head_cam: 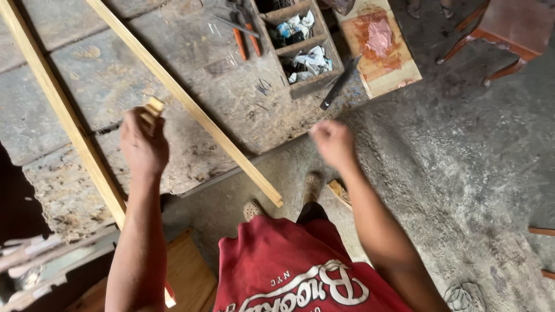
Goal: The person applies pink filler to the ends of wooden strips using a metal spatula and joins them to form rectangular frames. The person repeatedly applies filler to the ends of the strips and assembles them into frame structures on a workbench.
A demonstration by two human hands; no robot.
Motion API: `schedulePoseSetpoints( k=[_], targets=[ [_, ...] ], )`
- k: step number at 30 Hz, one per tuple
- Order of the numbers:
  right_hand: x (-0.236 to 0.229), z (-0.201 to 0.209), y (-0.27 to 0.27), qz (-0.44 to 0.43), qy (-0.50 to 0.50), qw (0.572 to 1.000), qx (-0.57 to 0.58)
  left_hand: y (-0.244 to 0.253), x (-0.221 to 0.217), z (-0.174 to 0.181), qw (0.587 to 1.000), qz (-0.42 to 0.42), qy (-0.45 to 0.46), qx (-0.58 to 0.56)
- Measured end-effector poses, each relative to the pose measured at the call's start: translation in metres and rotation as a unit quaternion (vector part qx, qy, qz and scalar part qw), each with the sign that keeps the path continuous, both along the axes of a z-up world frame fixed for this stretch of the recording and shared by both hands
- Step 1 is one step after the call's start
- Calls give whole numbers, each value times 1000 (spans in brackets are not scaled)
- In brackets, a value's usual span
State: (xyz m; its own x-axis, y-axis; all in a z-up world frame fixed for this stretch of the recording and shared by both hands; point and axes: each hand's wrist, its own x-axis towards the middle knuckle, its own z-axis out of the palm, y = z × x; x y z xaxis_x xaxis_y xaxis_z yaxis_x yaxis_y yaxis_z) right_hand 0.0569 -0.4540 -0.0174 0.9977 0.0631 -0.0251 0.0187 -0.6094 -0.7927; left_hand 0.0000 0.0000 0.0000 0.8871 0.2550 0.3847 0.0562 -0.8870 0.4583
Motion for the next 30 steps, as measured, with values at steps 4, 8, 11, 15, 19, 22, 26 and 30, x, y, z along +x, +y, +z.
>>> schedulePoseSetpoints(
  k=[4, 8, 11, 15, 19, 22, 26, 30],
  targets=[
    [83, -18, -39, -84, -77, 990, -79, -112, 1, 54, 990, -127, -57, 18],
    [111, -31, -33, -65, -111, 990, -60, -219, 16, 73, 980, -146, 73, -112],
    [122, -32, -38, -67, -114, 990, 43, -292, 32, 77, 978, -174, 53, -99],
    [99, -15, -100, -39, -111, 980, 157, -357, 55, 77, 962, -210, 51, -170],
    [89, -1, -214, -19, -90, 991, 100, -394, 98, 56, 960, -259, 19, -105],
    [84, 5, -273, -30, -39, 997, -58, -411, 132, 29, 961, -269, 48, -53],
    [72, 4, -288, -38, -69, 993, -87, -430, 165, 5, 977, -206, 53, -5],
    [68, -9, -289, -76, -99, 989, -81, -440, 175, -8, 975, -202, 82, 49]
  ],
)
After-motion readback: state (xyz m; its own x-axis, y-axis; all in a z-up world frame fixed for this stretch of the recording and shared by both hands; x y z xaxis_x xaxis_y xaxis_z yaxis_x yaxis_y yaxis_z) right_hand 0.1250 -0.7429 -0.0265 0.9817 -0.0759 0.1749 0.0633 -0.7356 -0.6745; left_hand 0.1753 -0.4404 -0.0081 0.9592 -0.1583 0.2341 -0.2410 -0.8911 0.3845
